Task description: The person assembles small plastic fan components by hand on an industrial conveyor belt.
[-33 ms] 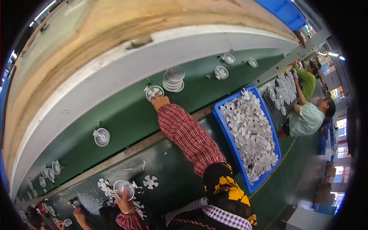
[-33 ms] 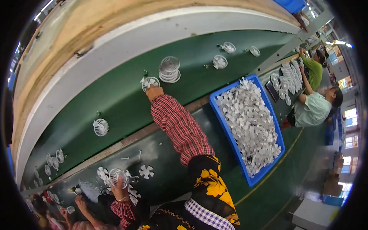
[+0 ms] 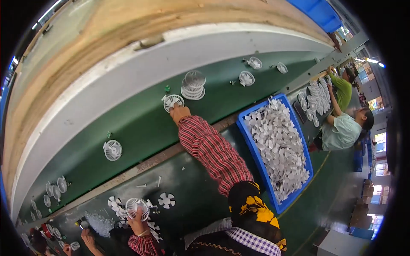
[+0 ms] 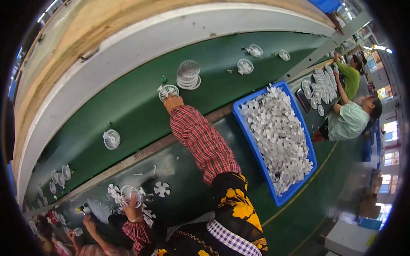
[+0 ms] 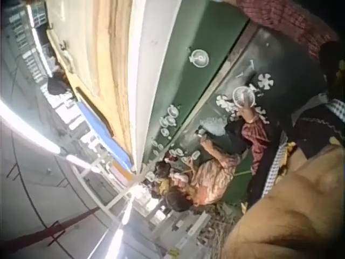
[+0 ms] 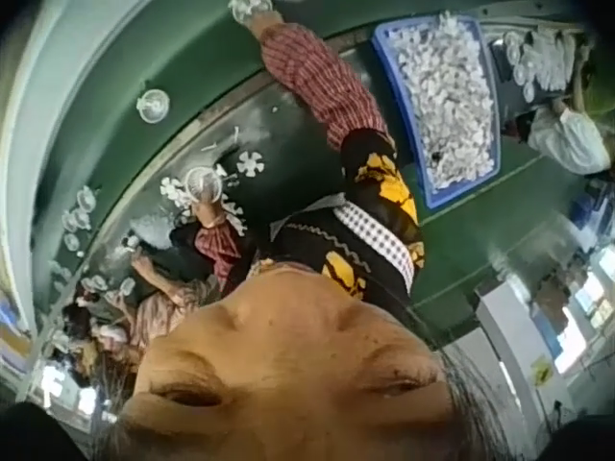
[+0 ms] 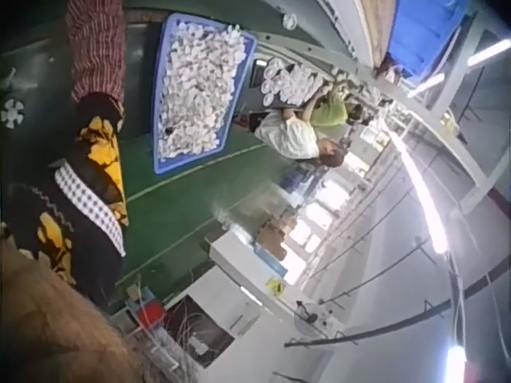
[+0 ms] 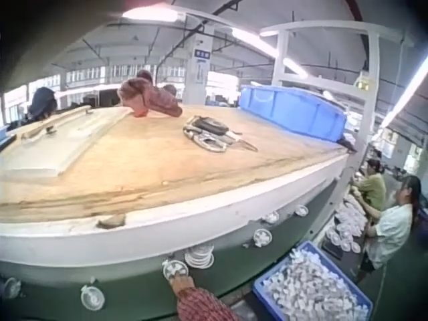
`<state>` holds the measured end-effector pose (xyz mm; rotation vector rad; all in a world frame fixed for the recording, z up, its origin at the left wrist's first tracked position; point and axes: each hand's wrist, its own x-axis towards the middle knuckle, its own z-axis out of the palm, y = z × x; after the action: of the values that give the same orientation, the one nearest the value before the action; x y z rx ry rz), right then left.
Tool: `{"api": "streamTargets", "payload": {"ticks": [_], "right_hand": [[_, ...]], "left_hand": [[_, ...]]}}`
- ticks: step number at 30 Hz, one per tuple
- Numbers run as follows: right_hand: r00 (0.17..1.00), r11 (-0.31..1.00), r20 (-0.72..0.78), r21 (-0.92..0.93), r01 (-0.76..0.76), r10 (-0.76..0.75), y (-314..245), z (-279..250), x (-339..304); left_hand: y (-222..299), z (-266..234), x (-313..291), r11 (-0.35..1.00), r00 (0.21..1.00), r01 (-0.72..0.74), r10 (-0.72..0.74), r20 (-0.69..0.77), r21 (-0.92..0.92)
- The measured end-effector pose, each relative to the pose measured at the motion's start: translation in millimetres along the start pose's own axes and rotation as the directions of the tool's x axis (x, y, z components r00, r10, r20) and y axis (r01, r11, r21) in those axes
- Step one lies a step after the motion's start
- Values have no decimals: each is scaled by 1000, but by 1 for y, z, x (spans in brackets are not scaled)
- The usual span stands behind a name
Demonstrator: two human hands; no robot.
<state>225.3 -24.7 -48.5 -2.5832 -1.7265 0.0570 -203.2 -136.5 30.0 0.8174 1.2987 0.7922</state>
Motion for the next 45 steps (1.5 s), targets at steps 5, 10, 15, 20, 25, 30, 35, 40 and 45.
{"api": "streamTargets", "payload": {"ticks": [5,10,15,20,25,30,35,40,45], "right_hand": [[986,991,-166,132,34,-12,16,5,-58],[969,612,-127,756,232,-210,-38,-7,-174],[900,579,97,794,188,-425,-129,-5,-237],[847,761,136,528,377,-514,-153,0,-266],[893,836,216,489,250,-394,-149,2,-269],[952,593,-238,745,306,-192,-124,-86,-268],[860,579,-359,636,510,-363,-143,-147,-295],[847,588,-323,613,527,-422,-152,-142,-308],[844,617,-321,579,533,-429,-152,-142,-316]], "left_hand": [[13,25,7,967,996,89,-83,36,-239],[41,31,13,937,999,-17,26,21,-349],[61,-4,-13,934,996,-87,89,-11,-346],[49,-13,-33,929,998,-43,58,28,-367],[26,-9,-34,925,984,-46,108,145,-377],[18,1,-47,965,928,-251,263,266,-80],[10,14,-59,959,864,-274,279,419,-73],[4,26,-70,962,845,-268,262,467,-54],[4,34,-82,956,868,-291,273,415,-20]]}}
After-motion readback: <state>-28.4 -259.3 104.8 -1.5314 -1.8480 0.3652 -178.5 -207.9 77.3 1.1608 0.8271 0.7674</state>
